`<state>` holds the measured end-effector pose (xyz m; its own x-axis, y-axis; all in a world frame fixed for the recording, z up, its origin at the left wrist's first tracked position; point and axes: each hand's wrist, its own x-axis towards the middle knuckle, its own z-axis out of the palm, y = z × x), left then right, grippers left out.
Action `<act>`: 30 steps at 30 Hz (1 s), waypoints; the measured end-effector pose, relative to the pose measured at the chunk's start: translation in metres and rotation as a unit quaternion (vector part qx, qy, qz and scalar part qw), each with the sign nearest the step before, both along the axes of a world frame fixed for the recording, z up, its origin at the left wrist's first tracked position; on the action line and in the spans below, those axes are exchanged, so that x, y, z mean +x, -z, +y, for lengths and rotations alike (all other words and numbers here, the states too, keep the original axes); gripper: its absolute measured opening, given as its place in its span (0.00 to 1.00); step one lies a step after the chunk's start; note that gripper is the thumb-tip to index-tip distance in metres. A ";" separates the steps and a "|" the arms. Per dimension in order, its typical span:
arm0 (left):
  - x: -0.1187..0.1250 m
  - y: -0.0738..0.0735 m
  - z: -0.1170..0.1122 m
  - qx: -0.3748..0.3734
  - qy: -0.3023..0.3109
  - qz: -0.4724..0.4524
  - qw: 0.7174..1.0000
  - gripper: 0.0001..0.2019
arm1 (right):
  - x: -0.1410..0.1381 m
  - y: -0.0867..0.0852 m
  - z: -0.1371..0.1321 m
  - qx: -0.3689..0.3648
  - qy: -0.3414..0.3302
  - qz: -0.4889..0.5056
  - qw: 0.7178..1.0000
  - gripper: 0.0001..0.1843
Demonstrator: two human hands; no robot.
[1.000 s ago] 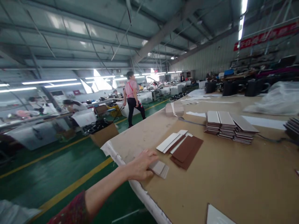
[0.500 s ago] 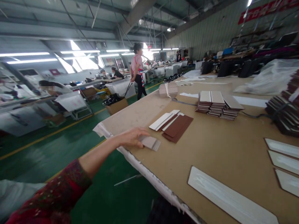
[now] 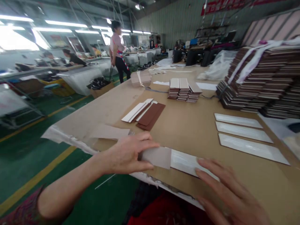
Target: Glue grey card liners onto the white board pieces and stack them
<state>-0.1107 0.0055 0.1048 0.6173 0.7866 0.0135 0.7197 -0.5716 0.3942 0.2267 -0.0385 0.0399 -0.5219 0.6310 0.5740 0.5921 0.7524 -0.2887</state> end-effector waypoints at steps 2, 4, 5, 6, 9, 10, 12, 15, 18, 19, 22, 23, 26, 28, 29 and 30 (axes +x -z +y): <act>0.031 0.004 -0.006 -0.017 0.034 -0.005 0.999 0.24 | -0.019 -0.010 -0.002 0.005 -0.018 -0.050 0.999 0.23; 0.052 0.006 -0.009 -0.025 0.051 -0.006 0.998 0.22 | -0.030 -0.015 -0.002 0.005 -0.018 -0.077 0.997 0.21; 0.059 0.008 -0.009 -0.026 0.055 -0.005 0.998 0.22 | -0.032 -0.015 -0.001 0.004 -0.013 -0.080 0.997 0.20; 0.064 0.009 -0.008 -0.023 0.059 -0.003 0.998 0.21 | -0.032 -0.014 -0.001 0.003 -0.008 -0.079 0.997 0.20; 0.068 0.012 -0.004 0.025 0.081 -0.009 0.996 0.23 | -0.018 -0.010 0.000 0.014 -0.002 -0.070 0.997 0.18; 0.066 0.013 -0.002 0.057 0.081 -0.017 0.995 0.26 | -0.010 -0.008 0.001 0.020 0.004 -0.068 0.997 0.18; 0.058 0.017 0.000 0.122 0.045 -0.040 0.991 0.34 | 0.010 -0.004 0.006 0.018 0.039 -0.051 0.998 0.17; 0.041 0.030 0.000 0.138 -0.069 -0.076 0.985 0.35 | 0.044 0.003 0.014 -0.039 0.141 0.002 0.989 0.18; 0.032 0.051 -0.003 0.071 -0.099 -0.065 0.990 0.33 | 0.067 0.015 0.019 -0.118 0.180 0.015 0.976 0.19; 0.031 0.058 -0.005 0.050 -0.089 -0.057 0.993 0.33 | 0.071 0.019 0.019 -0.136 0.168 0.009 0.976 0.19; 0.035 0.076 -0.007 0.020 -0.071 -0.056 0.996 0.32 | 0.071 0.030 0.021 -0.158 0.119 -0.011 0.980 0.19; 0.037 0.080 -0.007 0.018 -0.074 -0.060 0.995 0.31 | 0.069 0.033 0.021 -0.159 0.105 -0.016 0.982 0.19; 0.039 0.087 -0.006 0.018 -0.088 -0.071 0.993 0.29 | 0.066 0.035 0.024 -0.157 0.078 -0.025 0.984 0.19; 0.038 0.089 -0.005 0.016 -0.092 -0.080 0.992 0.28 | 0.066 0.035 0.027 -0.155 0.066 -0.028 0.985 0.19; 0.038 0.089 -0.005 0.013 -0.094 -0.083 0.992 0.28 | 0.065 0.035 0.028 -0.155 0.060 -0.030 0.986 0.19; 0.037 0.090 -0.005 0.011 -0.096 -0.086 0.992 0.28 | 0.065 0.034 0.029 -0.154 0.054 -0.031 0.986 0.19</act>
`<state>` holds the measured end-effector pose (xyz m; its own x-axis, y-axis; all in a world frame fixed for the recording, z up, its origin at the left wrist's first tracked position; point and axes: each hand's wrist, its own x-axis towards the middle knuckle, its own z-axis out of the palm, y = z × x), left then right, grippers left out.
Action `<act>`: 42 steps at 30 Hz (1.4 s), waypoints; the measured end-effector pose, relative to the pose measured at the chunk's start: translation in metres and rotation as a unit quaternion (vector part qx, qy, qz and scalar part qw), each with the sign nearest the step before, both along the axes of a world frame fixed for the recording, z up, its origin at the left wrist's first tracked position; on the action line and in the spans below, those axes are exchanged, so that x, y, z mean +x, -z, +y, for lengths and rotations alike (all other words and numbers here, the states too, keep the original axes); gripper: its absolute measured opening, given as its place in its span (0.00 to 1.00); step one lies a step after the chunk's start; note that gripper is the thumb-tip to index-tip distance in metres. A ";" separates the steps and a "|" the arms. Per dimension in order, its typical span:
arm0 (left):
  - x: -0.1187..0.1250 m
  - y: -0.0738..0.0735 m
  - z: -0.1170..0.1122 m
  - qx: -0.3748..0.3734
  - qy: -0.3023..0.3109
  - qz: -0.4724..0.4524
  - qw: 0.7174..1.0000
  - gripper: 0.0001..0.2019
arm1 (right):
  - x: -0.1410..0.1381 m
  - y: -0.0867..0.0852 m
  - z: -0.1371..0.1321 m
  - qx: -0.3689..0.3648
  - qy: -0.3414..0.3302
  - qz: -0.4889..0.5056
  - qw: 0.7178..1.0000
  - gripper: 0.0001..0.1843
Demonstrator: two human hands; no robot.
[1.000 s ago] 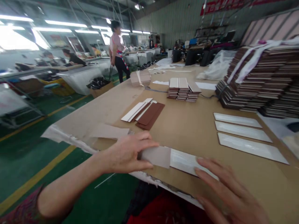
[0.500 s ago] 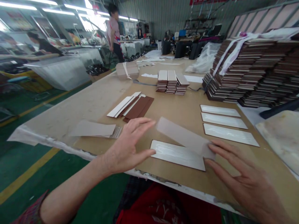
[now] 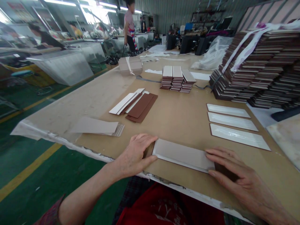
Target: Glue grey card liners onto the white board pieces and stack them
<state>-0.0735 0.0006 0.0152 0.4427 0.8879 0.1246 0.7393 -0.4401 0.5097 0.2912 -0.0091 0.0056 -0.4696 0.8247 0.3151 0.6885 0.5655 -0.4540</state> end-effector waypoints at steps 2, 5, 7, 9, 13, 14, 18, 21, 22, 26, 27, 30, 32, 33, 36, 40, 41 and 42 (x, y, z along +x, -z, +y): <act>-0.001 0.000 0.000 -0.004 -0.002 -0.005 1.000 0.28 | -0.002 0.000 0.002 0.003 -0.009 -0.001 1.000 0.19; -0.001 0.000 0.000 -0.007 -0.002 -0.011 1.000 0.27 | -0.004 0.000 0.004 0.002 -0.010 -0.003 1.000 0.17; 0.000 -0.002 0.000 -0.009 -0.001 -0.017 1.000 0.27 | -0.006 0.000 0.004 -0.001 -0.010 -0.003 1.000 0.17; 0.000 -0.003 0.001 -0.009 0.000 -0.024 1.000 0.25 | -0.006 0.000 0.005 -0.002 -0.011 -0.002 1.000 0.17; 0.001 -0.003 0.001 -0.006 0.001 -0.025 1.000 0.22 | -0.007 0.000 0.006 -0.007 -0.011 0.001 1.000 0.17; 0.000 -0.002 0.001 -0.004 0.002 -0.025 1.000 0.22 | -0.008 0.000 0.007 -0.008 -0.012 0.001 1.000 0.17; 0.001 0.000 0.001 0.003 0.005 -0.023 1.000 0.21 | -0.007 0.001 0.007 -0.011 -0.016 -0.002 1.000 0.17; 0.002 -0.002 0.002 0.006 0.004 -0.018 1.000 0.19 | -0.007 0.002 0.007 -0.018 -0.017 -0.004 1.000 0.18; 0.003 -0.002 0.002 0.006 0.005 -0.014 1.000 0.18 | -0.007 0.002 0.007 -0.021 -0.017 -0.005 1.000 0.17; 0.003 -0.001 0.003 0.011 0.018 0.003 1.000 0.16 | -0.008 0.000 0.006 -0.036 -0.018 -0.002 0.999 0.17; 0.003 0.000 0.002 0.014 0.020 0.007 1.000 0.16 | -0.009 -0.001 0.005 -0.040 -0.020 0.001 0.999 0.18; 0.003 0.004 0.002 0.024 0.023 0.019 0.999 0.15 | -0.010 -0.002 0.004 -0.052 -0.025 0.006 0.998 0.19; 0.002 0.006 0.002 0.031 0.025 0.025 0.999 0.15 | -0.010 -0.002 0.003 -0.060 -0.023 0.003 0.998 0.19; 0.002 0.006 0.003 0.033 0.026 0.027 0.999 0.15 | -0.010 -0.002 0.003 -0.063 -0.020 0.001 0.998 0.20; 0.002 0.007 0.003 0.030 0.026 0.034 0.999 0.15 | -0.010 -0.002 0.001 -0.068 -0.016 -0.004 0.998 0.20; 0.003 0.006 0.004 0.032 0.023 0.044 0.998 0.16 | -0.011 -0.002 -0.001 -0.055 -0.026 -0.015 0.998 0.20; 0.003 0.006 0.004 0.033 0.023 0.046 0.998 0.16 | -0.011 -0.003 -0.001 -0.050 -0.027 -0.020 0.998 0.21; 0.003 0.006 0.003 0.036 0.022 0.048 0.998 0.16 | -0.011 -0.003 -0.002 -0.045 -0.029 -0.026 0.998 0.21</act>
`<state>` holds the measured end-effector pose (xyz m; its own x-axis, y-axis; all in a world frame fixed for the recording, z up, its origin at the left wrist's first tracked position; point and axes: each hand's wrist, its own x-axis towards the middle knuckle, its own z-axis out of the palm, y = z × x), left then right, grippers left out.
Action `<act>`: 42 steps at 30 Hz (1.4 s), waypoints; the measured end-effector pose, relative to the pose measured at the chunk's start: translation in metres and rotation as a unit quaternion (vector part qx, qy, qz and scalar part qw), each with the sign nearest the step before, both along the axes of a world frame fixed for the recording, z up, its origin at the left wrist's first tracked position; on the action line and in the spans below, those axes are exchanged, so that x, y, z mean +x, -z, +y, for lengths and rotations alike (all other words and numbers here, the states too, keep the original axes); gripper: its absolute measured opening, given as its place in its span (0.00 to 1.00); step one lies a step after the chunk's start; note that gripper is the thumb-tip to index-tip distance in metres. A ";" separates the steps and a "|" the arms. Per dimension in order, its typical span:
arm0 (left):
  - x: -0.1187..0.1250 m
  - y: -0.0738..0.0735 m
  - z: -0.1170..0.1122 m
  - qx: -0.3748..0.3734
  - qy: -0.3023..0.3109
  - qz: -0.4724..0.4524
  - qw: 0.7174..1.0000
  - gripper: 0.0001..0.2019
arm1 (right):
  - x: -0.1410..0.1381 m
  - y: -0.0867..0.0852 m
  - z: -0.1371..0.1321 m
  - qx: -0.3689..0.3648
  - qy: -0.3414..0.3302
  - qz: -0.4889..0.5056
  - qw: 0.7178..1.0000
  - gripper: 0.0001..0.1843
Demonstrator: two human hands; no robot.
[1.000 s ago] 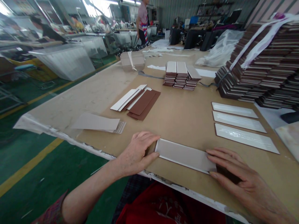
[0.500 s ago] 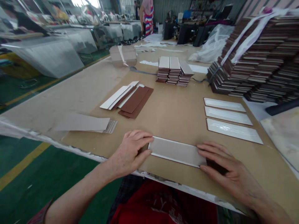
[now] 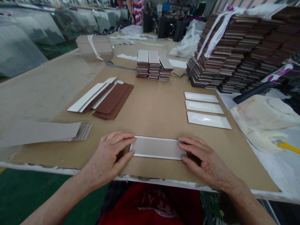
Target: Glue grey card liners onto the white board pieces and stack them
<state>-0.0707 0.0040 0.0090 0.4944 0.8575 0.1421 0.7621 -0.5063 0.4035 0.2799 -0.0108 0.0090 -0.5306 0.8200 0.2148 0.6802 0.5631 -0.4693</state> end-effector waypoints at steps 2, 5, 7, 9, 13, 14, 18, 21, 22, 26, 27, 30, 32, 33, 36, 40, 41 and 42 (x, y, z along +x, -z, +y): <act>0.000 0.001 -0.001 0.006 -0.002 0.004 1.000 0.16 | -0.001 -0.001 -0.001 0.007 -0.007 -0.016 1.000 0.21; 0.001 0.003 -0.002 0.014 0.000 0.014 1.000 0.16 | -0.001 -0.001 -0.003 0.020 -0.015 -0.036 0.999 0.20; 0.001 0.004 -0.003 0.021 0.003 0.021 1.000 0.16 | -0.002 -0.001 -0.004 0.035 -0.015 -0.049 0.998 0.20; 0.002 0.004 -0.003 0.034 0.005 0.030 0.999 0.16 | -0.004 -0.002 -0.004 0.053 -0.015 -0.065 0.996 0.20; 0.004 -0.004 0.000 0.044 0.049 0.070 0.995 0.14 | -0.015 -0.013 -0.004 0.082 -0.016 -0.109 0.990 0.15; 0.005 -0.007 0.000 0.047 0.064 0.083 0.993 0.15 | -0.019 -0.017 -0.004 0.085 -0.015 -0.126 0.988 0.14; 0.014 -0.017 0.000 0.083 0.098 0.158 0.979 0.20 | -0.040 -0.028 -0.007 0.073 -0.016 -0.211 0.975 0.26; 0.025 -0.020 -0.004 0.096 0.106 0.208 0.968 0.23 | -0.051 -0.028 -0.008 0.066 -0.008 -0.250 0.966 0.32; 0.027 -0.019 -0.006 0.095 0.104 0.216 0.966 0.25 | -0.053 -0.027 -0.009 0.065 -0.004 -0.252 0.966 0.32; 0.029 -0.015 -0.009 0.089 0.084 0.211 0.970 0.27 | -0.047 -0.020 -0.013 0.062 0.007 -0.236 0.970 0.31; 0.028 -0.014 -0.009 0.089 0.081 0.200 0.972 0.26 | -0.043 -0.019 -0.015 0.064 0.011 -0.234 0.970 0.30; 0.022 -0.012 -0.008 0.081 0.075 0.162 0.981 0.22 | -0.025 -0.014 -0.022 0.077 0.030 -0.233 0.969 0.26; 0.020 -0.011 -0.009 0.072 0.070 0.142 0.985 0.20 | -0.010 -0.011 -0.026 0.092 0.040 -0.237 0.966 0.25; 0.018 -0.010 -0.009 0.069 0.068 0.135 0.986 0.19 | -0.002 -0.009 -0.026 0.102 0.043 -0.239 0.965 0.24; 0.016 -0.007 -0.010 0.073 0.067 0.128 0.987 0.19 | 0.018 -0.008 -0.024 0.130 0.055 -0.225 0.964 0.23; 0.013 -0.002 -0.009 0.101 0.075 0.132 0.983 0.21 | 0.017 -0.009 -0.021 0.089 0.018 -0.191 0.977 0.26; 0.012 -0.001 -0.009 0.104 0.078 0.131 0.983 0.21 | 0.012 -0.010 -0.022 0.069 -0.004 -0.189 0.979 0.29; 0.011 0.000 -0.009 0.106 0.079 0.128 0.983 0.21 | 0.006 -0.010 -0.023 0.051 -0.023 -0.190 0.980 0.32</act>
<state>-0.0601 -0.0048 0.0089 0.6620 0.7315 0.1631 0.7298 -0.6787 0.0817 0.2863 -0.0342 0.0190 -0.6237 0.7782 0.0743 0.7683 0.6277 -0.1254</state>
